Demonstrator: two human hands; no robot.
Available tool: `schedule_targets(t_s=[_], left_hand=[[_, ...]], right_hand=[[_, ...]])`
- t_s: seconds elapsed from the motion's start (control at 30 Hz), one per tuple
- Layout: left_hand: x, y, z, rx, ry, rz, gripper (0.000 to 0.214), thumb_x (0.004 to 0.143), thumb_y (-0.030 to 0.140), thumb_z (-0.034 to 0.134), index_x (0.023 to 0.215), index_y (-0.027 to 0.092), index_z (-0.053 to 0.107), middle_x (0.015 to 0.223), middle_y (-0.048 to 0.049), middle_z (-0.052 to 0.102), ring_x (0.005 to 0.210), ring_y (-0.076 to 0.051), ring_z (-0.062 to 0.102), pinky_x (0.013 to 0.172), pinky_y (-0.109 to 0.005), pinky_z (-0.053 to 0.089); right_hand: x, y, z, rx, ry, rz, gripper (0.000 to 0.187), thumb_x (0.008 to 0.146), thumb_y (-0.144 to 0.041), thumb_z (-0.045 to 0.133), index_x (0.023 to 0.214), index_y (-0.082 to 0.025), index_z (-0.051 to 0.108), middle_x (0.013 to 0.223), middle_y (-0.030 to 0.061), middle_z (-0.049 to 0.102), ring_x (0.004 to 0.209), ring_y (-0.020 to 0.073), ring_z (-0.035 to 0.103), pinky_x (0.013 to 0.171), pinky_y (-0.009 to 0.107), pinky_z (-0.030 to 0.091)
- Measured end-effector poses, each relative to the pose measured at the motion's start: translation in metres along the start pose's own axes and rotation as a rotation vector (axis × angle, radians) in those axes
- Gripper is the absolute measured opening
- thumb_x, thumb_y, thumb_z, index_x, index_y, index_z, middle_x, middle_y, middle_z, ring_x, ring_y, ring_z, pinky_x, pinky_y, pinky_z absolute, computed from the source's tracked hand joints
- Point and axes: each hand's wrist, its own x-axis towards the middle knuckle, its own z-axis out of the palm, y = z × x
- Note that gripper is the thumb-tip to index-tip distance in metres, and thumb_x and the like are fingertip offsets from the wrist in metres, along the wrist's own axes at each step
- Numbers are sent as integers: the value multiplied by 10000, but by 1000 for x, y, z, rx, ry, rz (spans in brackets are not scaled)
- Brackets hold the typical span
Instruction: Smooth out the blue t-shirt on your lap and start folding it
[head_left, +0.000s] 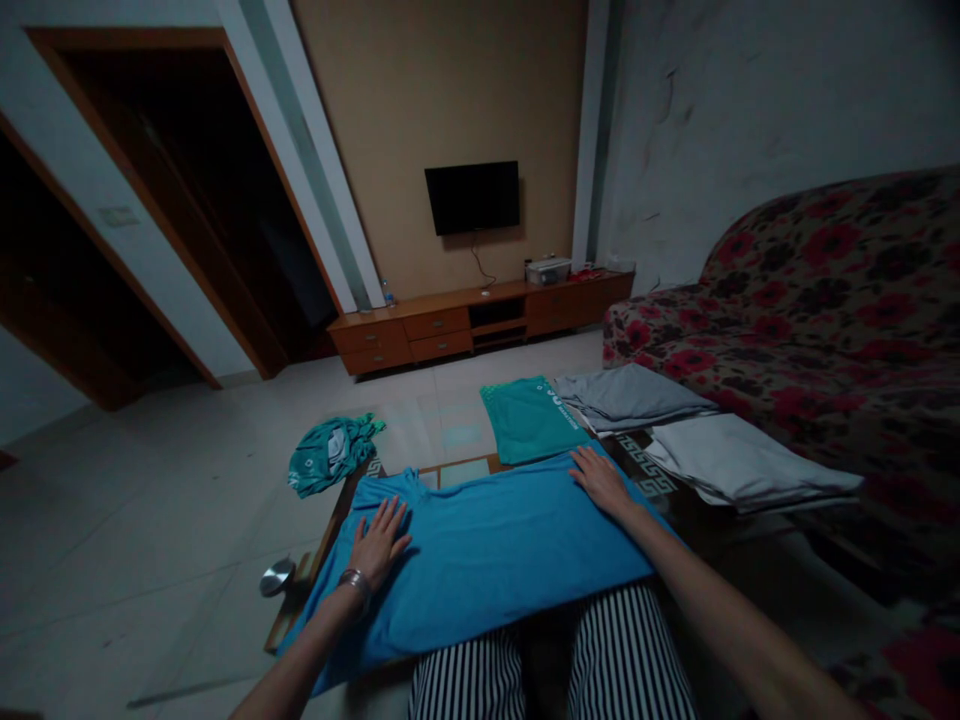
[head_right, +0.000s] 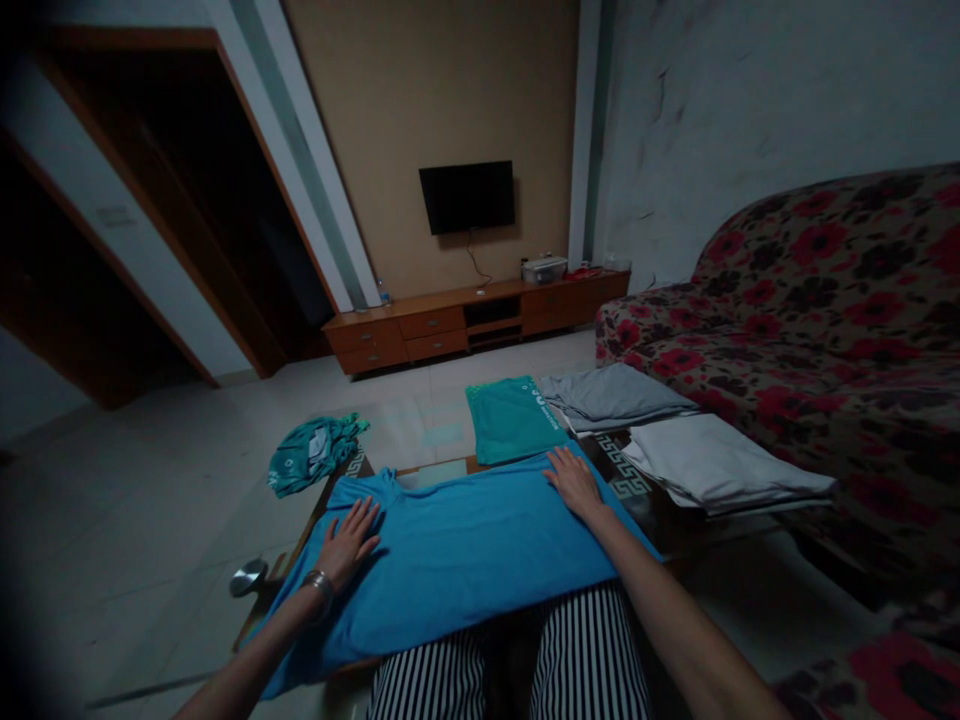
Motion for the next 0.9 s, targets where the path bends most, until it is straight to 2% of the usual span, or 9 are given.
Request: schedule_targets(t_s=[0.07, 0.13, 0.27, 0.4, 0.5, 0.6, 0.67, 0.8, 0.9], left_hand=[[15, 16, 3, -20, -5, 36, 552, 920, 435, 331, 1442, 264, 272, 1524, -40, 180, 1404, -248, 157, 1088, -497, 163], [25, 23, 10, -37, -20, 78, 563, 919, 460, 324, 1441, 256, 272, 1523, -46, 187, 1400, -252, 170, 1085, -496, 171], [33, 13, 19, -56, -1, 148, 604, 909, 509, 314, 1449, 246, 246, 1528, -50, 170, 1402, -247, 162, 1092, -481, 162], [26, 5, 11, -59, 30, 101, 589, 909, 466, 337, 1447, 241, 252, 1529, -55, 171, 1402, -246, 163, 1087, -477, 181], [2, 11, 1, -29, 68, 24, 560, 908, 408, 364, 1436, 234, 292, 1524, -64, 182, 1402, -256, 159, 1085, -502, 162], [-37, 16, 0, 0, 90, 10, 562, 901, 409, 389, 1433, 252, 299, 1522, -53, 195, 1400, -261, 163, 1090, -515, 130], [-64, 14, 3, -9, 46, 9, 568, 900, 439, 384, 1432, 260, 299, 1514, -50, 227, 1392, -260, 193, 1088, -502, 150], [-103, -10, 5, -57, -44, -40, 564, 898, 472, 377, 1422, 270, 326, 1500, -51, 273, 1378, -259, 233, 1084, -492, 162], [-127, -33, -1, -105, 25, -169, 524, 888, 421, 414, 1383, 251, 403, 1486, -69, 315, 1367, -267, 245, 1081, -493, 164]], right_hand=[[-1, 6, 1, -16, -11, 18, 517, 919, -462, 341, 1347, -194, 453, 1432, 93, 395, 1342, 264, 302, 1075, 457, 257], [-1, 16, 1, -18, -15, 19, 496, 925, -452, 331, 1340, -213, 460, 1428, 70, 404, 1340, 248, 308, 1074, 448, 262], [1, 39, -8, -20, -9, 41, 472, 938, -423, 304, 1336, -223, 463, 1429, 48, 405, 1331, 219, 327, 1062, 409, 291], [-4, 40, -22, -58, -7, 103, 477, 933, -404, 327, 1338, -191, 462, 1429, 95, 397, 1327, 251, 331, 1041, 431, 312], [-25, 19, -26, -97, 65, 94, 496, 919, -421, 365, 1342, -180, 458, 1440, 113, 376, 1345, 283, 291, 1048, 467, 290], [-59, -6, -19, -65, 82, -63, 494, 905, -458, 388, 1348, -246, 449, 1457, 62, 358, 1355, 272, 273, 1064, 467, 277], [-82, -14, -13, -26, 55, -134, 480, 909, -460, 374, 1340, -265, 458, 1446, 45, 380, 1344, 257, 301, 1058, 455, 297], [-110, 7, -9, -11, 27, -83, 485, 913, -430, 337, 1307, -202, 503, 1405, 84, 435, 1318, 261, 349, 1042, 461, 326], [-123, 35, -14, -33, 20, -12, 474, 897, -400, 335, 1264, -183, 543, 1376, 106, 466, 1307, 259, 366, 1035, 436, 341]])
